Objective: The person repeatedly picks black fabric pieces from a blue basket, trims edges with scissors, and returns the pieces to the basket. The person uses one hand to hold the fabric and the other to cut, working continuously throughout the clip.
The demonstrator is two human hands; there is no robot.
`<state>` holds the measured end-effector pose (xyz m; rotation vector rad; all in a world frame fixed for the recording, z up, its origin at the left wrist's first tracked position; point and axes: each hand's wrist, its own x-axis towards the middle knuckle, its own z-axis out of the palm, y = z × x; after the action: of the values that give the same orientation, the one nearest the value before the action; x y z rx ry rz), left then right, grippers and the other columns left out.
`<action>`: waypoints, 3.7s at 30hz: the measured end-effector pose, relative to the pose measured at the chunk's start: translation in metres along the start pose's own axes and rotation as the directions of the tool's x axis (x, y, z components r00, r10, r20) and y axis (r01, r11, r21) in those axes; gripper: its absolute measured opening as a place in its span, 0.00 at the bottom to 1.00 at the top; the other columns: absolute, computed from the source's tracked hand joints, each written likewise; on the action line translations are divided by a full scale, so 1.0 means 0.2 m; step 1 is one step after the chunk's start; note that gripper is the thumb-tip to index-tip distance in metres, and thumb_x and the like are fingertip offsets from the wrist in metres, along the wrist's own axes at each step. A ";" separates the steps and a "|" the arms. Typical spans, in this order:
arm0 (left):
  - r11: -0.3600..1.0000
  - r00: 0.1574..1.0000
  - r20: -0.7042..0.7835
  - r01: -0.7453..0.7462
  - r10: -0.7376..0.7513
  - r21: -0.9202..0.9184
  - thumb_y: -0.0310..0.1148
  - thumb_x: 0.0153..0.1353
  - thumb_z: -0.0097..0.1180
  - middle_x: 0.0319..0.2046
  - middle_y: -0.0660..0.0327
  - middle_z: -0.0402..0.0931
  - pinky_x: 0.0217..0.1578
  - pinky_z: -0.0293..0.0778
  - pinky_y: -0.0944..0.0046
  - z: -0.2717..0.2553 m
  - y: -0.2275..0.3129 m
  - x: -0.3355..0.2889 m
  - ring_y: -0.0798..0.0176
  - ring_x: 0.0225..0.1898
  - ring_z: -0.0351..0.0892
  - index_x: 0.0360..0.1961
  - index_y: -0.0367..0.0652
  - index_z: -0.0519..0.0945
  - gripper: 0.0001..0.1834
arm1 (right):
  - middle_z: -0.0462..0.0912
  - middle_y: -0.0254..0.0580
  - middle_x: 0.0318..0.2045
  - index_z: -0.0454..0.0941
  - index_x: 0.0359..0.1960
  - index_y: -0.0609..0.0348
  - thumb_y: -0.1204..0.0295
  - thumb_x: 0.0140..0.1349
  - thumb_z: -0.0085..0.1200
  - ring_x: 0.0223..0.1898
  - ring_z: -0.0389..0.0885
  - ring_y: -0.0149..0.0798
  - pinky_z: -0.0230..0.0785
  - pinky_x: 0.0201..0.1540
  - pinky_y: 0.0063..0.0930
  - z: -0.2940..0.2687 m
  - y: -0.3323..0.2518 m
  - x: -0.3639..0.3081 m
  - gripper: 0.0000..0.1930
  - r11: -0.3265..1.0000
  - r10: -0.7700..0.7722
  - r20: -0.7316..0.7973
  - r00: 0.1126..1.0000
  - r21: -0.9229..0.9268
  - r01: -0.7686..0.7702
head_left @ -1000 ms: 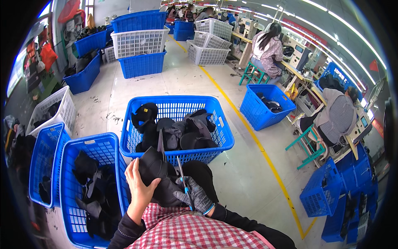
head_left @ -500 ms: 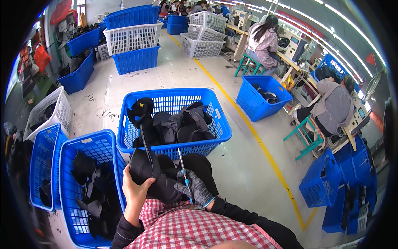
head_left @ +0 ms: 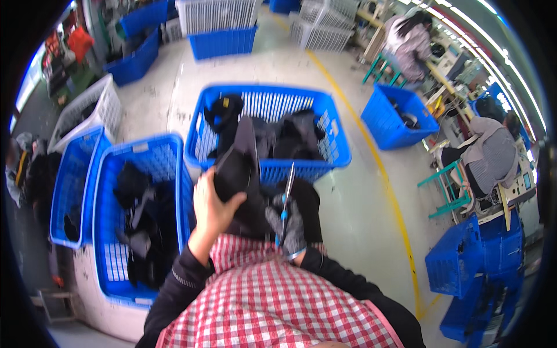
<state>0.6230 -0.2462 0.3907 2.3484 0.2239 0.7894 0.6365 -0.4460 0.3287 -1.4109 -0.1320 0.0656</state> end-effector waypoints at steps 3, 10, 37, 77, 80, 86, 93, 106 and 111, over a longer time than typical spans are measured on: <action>0.961 0.991 0.125 0.082 -0.051 -0.264 0.43 0.43 0.83 0.54 0.40 0.78 0.60 0.74 0.49 0.12 -0.14 0.02 0.39 0.58 0.79 0.63 0.29 0.70 0.50 | 0.78 0.28 0.45 0.76 0.52 0.55 0.80 0.65 0.64 0.44 0.78 0.26 0.76 0.46 0.23 -0.11 0.00 0.02 0.16 0.983 -0.103 0.098 0.990 -0.142 0.117; 0.990 0.991 0.083 -0.092 0.101 -0.103 0.44 0.49 0.79 0.60 0.45 0.78 0.60 0.77 0.55 0.16 -0.20 0.12 0.42 0.61 0.79 0.67 0.39 0.73 0.45 | 0.80 0.48 0.45 0.72 0.60 0.69 0.65 0.74 0.57 0.47 0.81 0.39 0.81 0.53 0.30 -0.46 -0.08 0.10 0.21 0.439 0.300 0.458 0.837 0.712 -0.547; 0.985 0.974 0.218 -0.029 0.067 -0.173 0.46 0.48 0.80 0.63 0.37 0.72 0.67 0.67 0.51 0.17 -0.26 0.18 0.39 0.66 0.72 0.68 0.29 0.67 0.52 | 0.88 0.41 0.47 0.79 0.59 0.62 0.70 0.63 0.70 0.46 0.84 0.31 0.78 0.49 0.29 -0.40 -0.08 0.14 0.23 0.875 0.407 0.435 0.803 -0.437 -0.207; 0.966 0.968 0.200 -0.100 0.150 -0.240 0.45 0.47 0.81 0.60 0.38 0.75 0.64 0.71 0.53 0.18 -0.24 0.19 0.40 0.62 0.76 0.66 0.28 0.69 0.51 | 0.89 0.46 0.35 0.82 0.56 0.63 0.71 0.64 0.64 0.34 0.88 0.34 0.79 0.39 0.30 -0.38 -0.01 0.09 0.19 0.752 0.020 0.465 0.885 -0.591 0.293; 0.965 0.969 0.204 -0.088 0.141 -0.248 0.45 0.46 0.81 0.60 0.38 0.75 0.63 0.71 0.53 0.18 -0.24 0.19 0.40 0.62 0.76 0.66 0.28 0.69 0.51 | 0.89 0.44 0.34 0.82 0.56 0.63 0.71 0.64 0.64 0.34 0.87 0.32 0.79 0.39 0.29 -0.40 -0.01 0.10 0.19 0.762 0.043 0.467 0.883 -0.587 0.273; 0.967 0.971 0.172 -0.129 0.169 -0.222 0.45 0.46 0.81 0.59 0.38 0.75 0.63 0.72 0.53 0.19 -0.25 0.18 0.40 0.62 0.76 0.65 0.29 0.70 0.50 | 0.89 0.42 0.36 0.81 0.57 0.61 0.72 0.63 0.65 0.35 0.86 0.31 0.79 0.40 0.28 -0.45 -0.01 0.12 0.20 0.826 0.249 0.430 0.868 -0.562 0.042; 0.964 0.970 0.196 -0.090 0.142 -0.252 0.45 0.46 0.81 0.58 0.39 0.76 0.62 0.72 0.53 0.18 -0.24 0.17 0.41 0.61 0.76 0.65 0.29 0.70 0.50 | 0.89 0.45 0.38 0.81 0.58 0.61 0.71 0.62 0.67 0.37 0.88 0.36 0.80 0.42 0.30 -0.43 0.00 0.12 0.22 0.755 0.076 0.494 0.866 -0.596 0.274; 0.837 0.964 0.265 0.142 0.004 -0.529 0.39 0.53 0.79 0.50 0.51 0.81 0.55 0.76 0.60 0.19 -0.26 0.18 0.58 0.52 0.81 0.61 0.30 0.74 0.39 | 0.83 0.40 0.29 0.80 0.58 0.61 0.73 0.67 0.62 0.28 0.81 0.32 0.73 0.33 0.27 -0.42 0.07 0.10 0.18 0.811 0.009 0.477 0.879 -0.518 0.273; 0.704 0.903 0.430 0.310 -0.008 -0.639 0.40 0.64 0.71 0.30 0.67 0.82 0.36 0.76 0.71 0.03 -0.20 0.50 0.75 0.34 0.79 0.38 0.34 0.85 0.17 | 0.76 0.36 0.25 0.79 0.51 0.67 0.53 0.79 0.40 0.21 0.70 0.27 0.62 0.25 0.21 -0.50 -0.47 0.12 0.26 0.864 0.365 0.436 0.823 0.172 -0.474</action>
<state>0.7089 -0.1833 0.4097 1.6651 -0.0486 0.2116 0.6712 -0.5553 0.4068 -1.1099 -0.1292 0.7193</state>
